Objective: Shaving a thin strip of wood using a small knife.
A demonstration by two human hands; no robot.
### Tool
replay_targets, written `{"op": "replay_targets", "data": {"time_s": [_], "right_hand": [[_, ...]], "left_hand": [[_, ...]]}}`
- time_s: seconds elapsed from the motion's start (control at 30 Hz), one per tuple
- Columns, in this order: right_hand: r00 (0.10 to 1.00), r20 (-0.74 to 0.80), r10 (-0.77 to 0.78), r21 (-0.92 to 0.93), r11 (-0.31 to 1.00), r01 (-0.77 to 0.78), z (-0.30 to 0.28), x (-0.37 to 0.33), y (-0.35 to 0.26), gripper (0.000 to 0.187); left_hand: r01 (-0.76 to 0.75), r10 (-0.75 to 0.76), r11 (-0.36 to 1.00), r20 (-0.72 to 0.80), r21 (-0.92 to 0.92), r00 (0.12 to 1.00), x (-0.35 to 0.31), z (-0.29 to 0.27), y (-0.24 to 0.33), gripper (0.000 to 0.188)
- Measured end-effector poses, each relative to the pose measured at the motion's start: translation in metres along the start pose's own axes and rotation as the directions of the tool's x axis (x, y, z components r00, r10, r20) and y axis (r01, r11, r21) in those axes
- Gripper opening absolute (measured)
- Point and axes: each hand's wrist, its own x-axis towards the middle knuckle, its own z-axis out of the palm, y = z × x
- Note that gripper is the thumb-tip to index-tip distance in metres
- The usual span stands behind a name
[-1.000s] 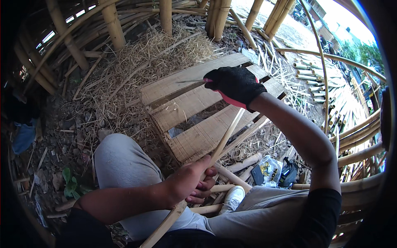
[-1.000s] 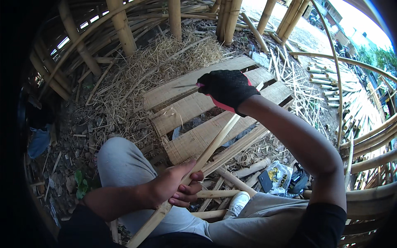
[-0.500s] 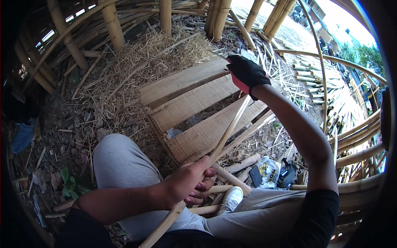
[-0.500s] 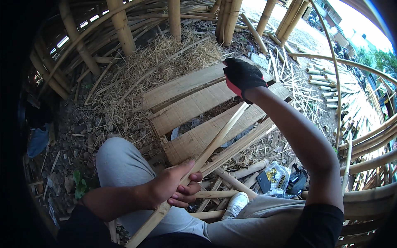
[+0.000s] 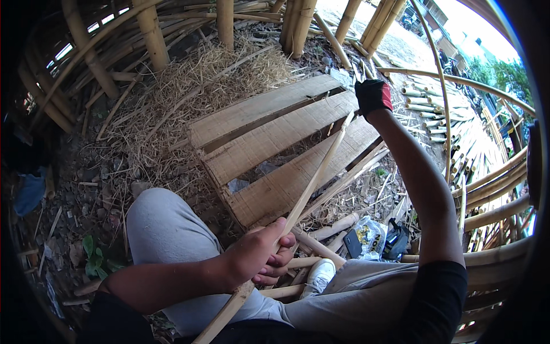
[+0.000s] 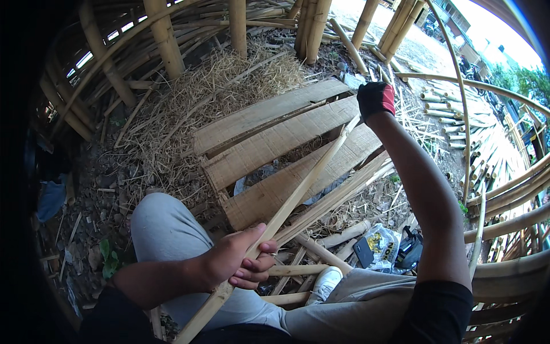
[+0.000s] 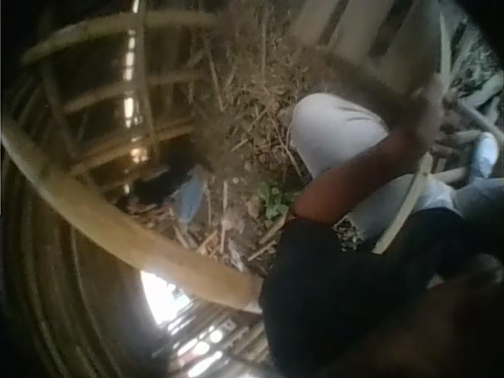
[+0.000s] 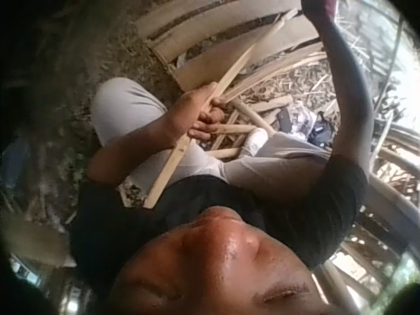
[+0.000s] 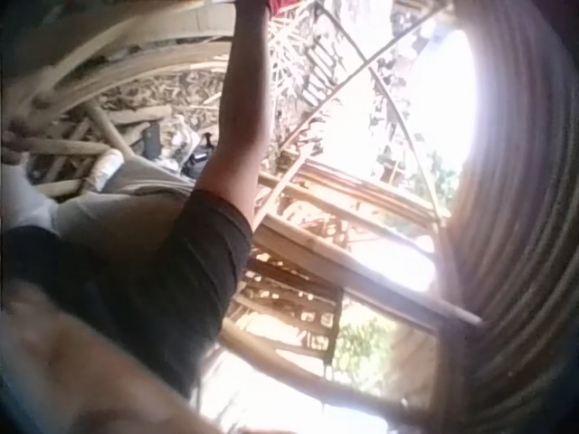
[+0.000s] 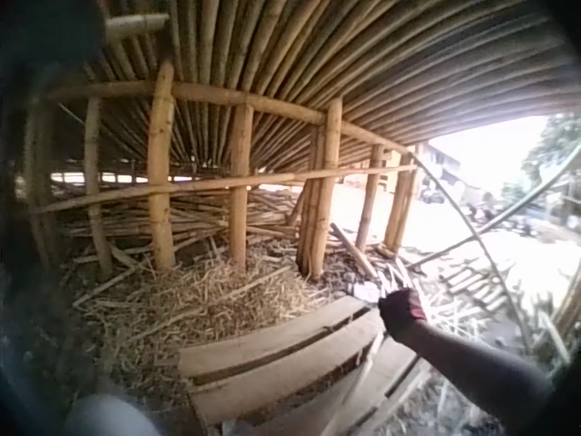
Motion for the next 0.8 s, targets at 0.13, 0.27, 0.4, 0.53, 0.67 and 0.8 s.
{"op": "replay_targets", "data": {"time_s": [0.13, 0.27, 0.4, 0.53, 0.67, 0.8], "right_hand": [[0.969, -0.201, -0.146, 0.246, 0.95, 0.194, -0.041, -0.01, -0.015, 0.02], [0.811, -0.347, -0.471, 0.21, 0.804, 0.556, -0.066, -0.021, -0.031, 0.039], [0.986, 0.006, 0.169, 0.204, 0.965, -0.166, 0.027, -0.015, -0.019, 0.015], [0.99, 0.044, -0.137, 0.22, 0.968, 0.124, -0.029, -0.015, -0.001, 0.024], [0.937, -0.272, -0.221, 0.285, 0.911, 0.298, -0.049, -0.046, -0.005, 0.037], [0.737, -0.405, -0.541, 0.18, 0.743, 0.644, -0.078, -0.057, -0.017, 0.044]], "left_hand": [[-0.034, 0.034, 0.999, 0.008, -0.02, 0.999, -0.001, -0.01, -0.001, 0.037], [-0.034, 0.034, 0.999, 0.01, -0.035, 0.999, -0.004, -0.008, -0.002, 0.038], [-0.01, 0.011, 1.0, 0.056, -0.009, 0.998, 0.004, -0.001, -0.001, 0.038], [-0.01, 0.012, 0.999, 0.031, -0.053, 0.999, 0.0, -0.011, -0.004, 0.037], [-0.004, 0.006, 0.999, 0.026, -0.052, 1.0, 0.0, -0.008, -0.002, 0.037], [-0.016, 0.016, 0.999, 0.013, -0.035, 1.0, -0.002, -0.005, 0.0, 0.037]]}}
